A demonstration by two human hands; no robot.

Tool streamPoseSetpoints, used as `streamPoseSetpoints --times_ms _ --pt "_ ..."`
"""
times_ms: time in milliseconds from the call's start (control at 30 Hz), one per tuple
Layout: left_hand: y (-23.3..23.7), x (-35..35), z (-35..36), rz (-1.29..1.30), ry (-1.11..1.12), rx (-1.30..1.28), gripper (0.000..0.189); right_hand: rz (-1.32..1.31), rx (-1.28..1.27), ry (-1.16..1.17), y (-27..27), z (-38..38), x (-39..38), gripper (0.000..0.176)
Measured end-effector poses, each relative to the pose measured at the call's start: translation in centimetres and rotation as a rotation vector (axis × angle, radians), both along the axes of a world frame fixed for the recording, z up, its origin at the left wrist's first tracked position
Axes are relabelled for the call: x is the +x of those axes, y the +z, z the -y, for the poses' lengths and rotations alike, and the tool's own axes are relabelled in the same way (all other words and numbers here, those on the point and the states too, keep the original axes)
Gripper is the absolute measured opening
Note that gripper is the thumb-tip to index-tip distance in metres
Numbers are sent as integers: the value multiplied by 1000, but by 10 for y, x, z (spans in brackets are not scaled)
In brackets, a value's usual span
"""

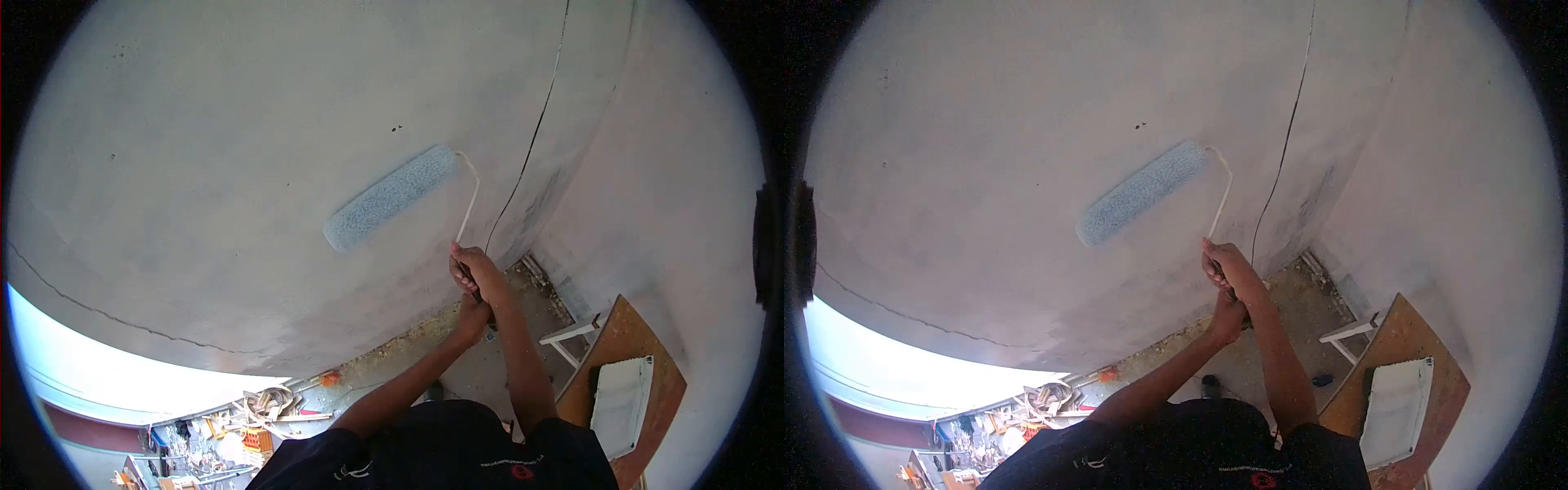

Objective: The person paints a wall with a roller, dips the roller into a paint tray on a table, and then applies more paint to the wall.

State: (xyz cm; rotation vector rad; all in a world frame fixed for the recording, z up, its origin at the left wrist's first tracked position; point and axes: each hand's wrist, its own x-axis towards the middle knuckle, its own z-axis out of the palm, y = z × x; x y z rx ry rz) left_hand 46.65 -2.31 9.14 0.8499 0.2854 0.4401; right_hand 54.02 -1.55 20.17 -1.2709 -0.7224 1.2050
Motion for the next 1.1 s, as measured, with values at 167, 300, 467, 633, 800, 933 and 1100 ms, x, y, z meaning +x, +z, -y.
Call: streamPoseSetpoints --times_ms 167,300,467,633,800,933,1100 --pt "-55 0 11 -173 26 -25 18 -2 -95 -98 -64 8 0 54" --pt "-165 -16 20 -207 -62 484 24 -27 -183 -233 -153 18 -9 51" --pt "-97 -10 18 -186 -20 42 32 -57 -126 -189 -121 16 -5 49" --pt "-51 -4 -5 -50 -52 121 31 -53 -68 -128 -47 5 -5 49" --pt "-59 -14 25 -215 3 11 23 -96 -185 -150 -97 21 -4 50" --pt "-104 -15 30 -258 -80 42 25 -114 -229 -275 -127 26 -12 49" --pt "-15 -11 8 -218 87 342 29 -119 -180 -251 -44 12 -13 47"
